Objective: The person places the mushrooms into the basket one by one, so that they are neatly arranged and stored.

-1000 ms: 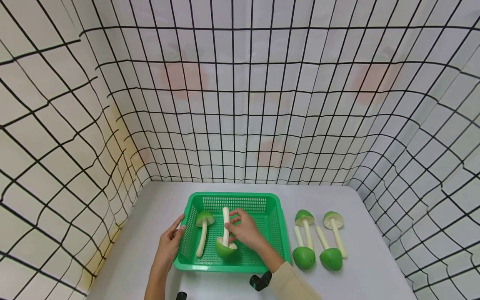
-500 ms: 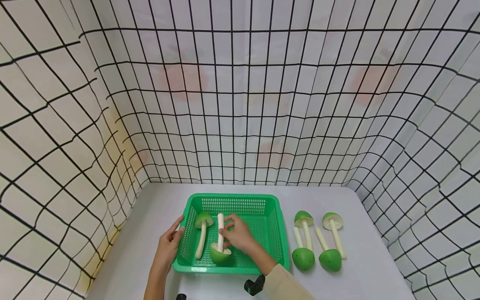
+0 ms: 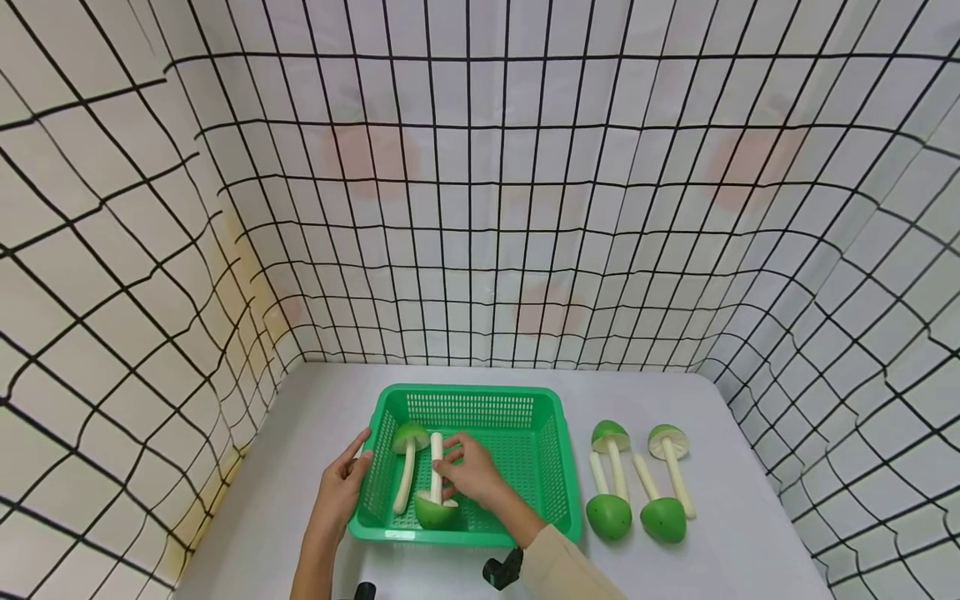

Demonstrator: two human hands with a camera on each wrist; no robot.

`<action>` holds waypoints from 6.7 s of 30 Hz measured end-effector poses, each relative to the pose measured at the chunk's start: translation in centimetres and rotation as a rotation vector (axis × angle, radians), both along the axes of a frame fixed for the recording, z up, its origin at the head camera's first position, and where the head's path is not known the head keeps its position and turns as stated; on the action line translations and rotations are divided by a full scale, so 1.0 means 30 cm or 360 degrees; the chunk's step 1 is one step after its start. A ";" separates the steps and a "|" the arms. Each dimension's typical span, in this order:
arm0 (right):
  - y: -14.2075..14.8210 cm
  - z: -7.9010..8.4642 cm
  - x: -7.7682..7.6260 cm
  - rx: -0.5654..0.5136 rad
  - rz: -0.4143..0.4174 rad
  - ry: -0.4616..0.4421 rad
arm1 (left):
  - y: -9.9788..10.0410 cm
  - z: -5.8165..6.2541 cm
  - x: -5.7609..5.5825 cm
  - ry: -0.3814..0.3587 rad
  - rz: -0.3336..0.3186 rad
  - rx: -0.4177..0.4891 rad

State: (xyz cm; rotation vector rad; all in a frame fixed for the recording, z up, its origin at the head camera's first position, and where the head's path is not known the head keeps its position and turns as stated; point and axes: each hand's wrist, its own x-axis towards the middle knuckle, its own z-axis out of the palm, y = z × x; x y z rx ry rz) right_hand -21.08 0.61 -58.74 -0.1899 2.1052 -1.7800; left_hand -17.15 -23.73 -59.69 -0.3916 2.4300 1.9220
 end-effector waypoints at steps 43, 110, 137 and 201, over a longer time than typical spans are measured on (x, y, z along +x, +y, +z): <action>-0.065 -0.027 0.003 0.0196 0.0071 -0.0161 | 0.010 0.001 0.000 0.0021 0.0046 -0.0049; 0.607 0.139 0.027 0.0643 -0.0396 0.0657 | -0.001 0.009 -0.016 -0.0141 0.0015 0.0080; 0.900 0.172 0.103 0.0843 -0.0577 0.0710 | -0.004 -0.001 -0.015 -0.0159 0.0029 0.0038; 1.260 -0.071 0.132 0.1172 -0.0685 0.0411 | -0.006 0.002 -0.012 -0.0161 0.0048 0.0075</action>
